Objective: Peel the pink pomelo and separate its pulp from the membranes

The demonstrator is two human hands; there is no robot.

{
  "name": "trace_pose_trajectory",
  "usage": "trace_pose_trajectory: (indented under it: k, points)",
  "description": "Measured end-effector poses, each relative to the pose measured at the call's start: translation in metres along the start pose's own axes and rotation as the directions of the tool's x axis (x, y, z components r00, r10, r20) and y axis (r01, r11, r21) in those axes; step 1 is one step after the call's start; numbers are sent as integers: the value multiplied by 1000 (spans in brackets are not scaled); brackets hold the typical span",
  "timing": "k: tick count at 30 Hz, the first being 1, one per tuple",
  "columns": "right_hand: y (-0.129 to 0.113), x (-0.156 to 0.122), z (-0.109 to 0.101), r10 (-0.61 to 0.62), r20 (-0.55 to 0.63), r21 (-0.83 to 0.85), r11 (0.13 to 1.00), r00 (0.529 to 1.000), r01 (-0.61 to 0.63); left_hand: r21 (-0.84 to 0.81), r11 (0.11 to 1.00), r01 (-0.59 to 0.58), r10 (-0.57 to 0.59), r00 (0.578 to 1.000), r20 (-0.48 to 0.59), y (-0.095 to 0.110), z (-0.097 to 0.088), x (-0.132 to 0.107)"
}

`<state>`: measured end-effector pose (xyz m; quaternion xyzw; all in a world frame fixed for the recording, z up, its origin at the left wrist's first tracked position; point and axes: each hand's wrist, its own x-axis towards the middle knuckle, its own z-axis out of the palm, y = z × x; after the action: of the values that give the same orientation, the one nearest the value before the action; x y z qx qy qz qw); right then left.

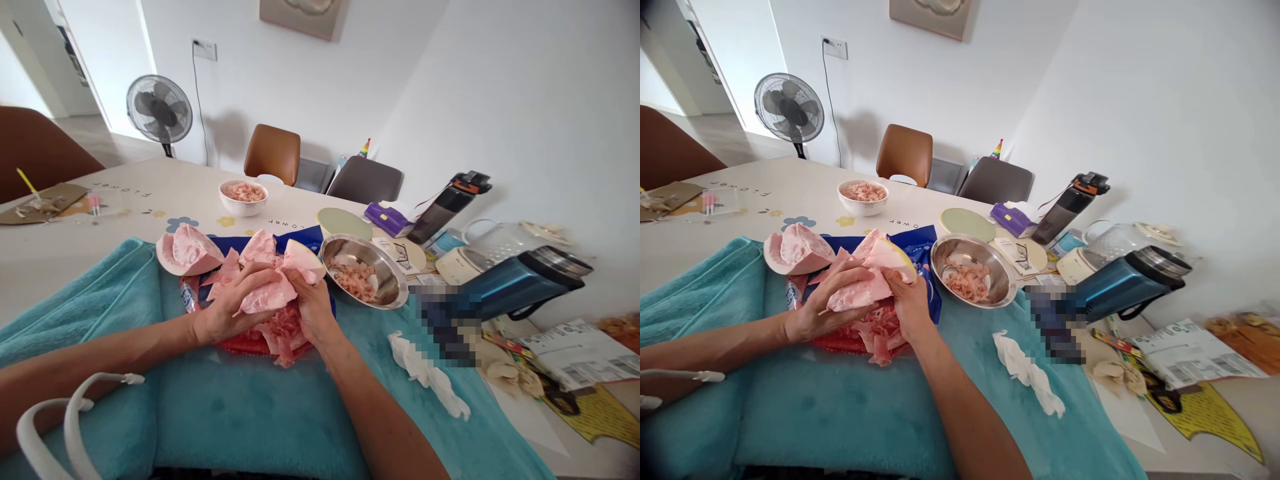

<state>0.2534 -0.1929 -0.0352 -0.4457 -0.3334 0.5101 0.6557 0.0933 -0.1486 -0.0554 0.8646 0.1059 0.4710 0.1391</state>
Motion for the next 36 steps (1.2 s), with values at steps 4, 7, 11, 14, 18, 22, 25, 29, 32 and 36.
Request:
trace_pose_trajectory:
  k: [4,7,11,14,18,22,25,29,32,36]
  points:
    - [-1,0,0,13,-15,15,1000,1000,-12,-47,999,-20,21,999,26,2,-2,3]
    - [-4,-1,1,29,-28,38,999,999,-27,-58,998,-24,26,999,29,3,-3,3]
    - [-5,-1,2,58,-77,13,998,995,-57,-57,998,-23,25,999,40,3,-3,2]
    - [-5,2,1,93,-123,-33,995,988,-98,-47,997,-61,63,997,47,3,-3,2]
    - [-5,3,-1,120,-146,-59,990,982,-130,-42,996,-79,81,996,45,3,-3,1]
    - [-11,0,-1,195,-127,-54,978,972,-204,-72,993,-94,96,995,27,3,-4,-2]
    - [-15,-2,-1,237,-111,-38,969,965,-242,-82,991,-108,112,993,47,3,-8,-5]
    - [-12,3,-6,217,-112,-55,973,970,-224,-46,991,-125,125,992,-2,4,-13,-3]
    - [-9,8,-11,235,-59,-53,970,970,-238,15,997,-75,77,987,-140,6,-15,5]
    - [-13,5,-12,325,52,-70,944,944,-322,-182,949,258,-302,912,-279,8,-15,21]
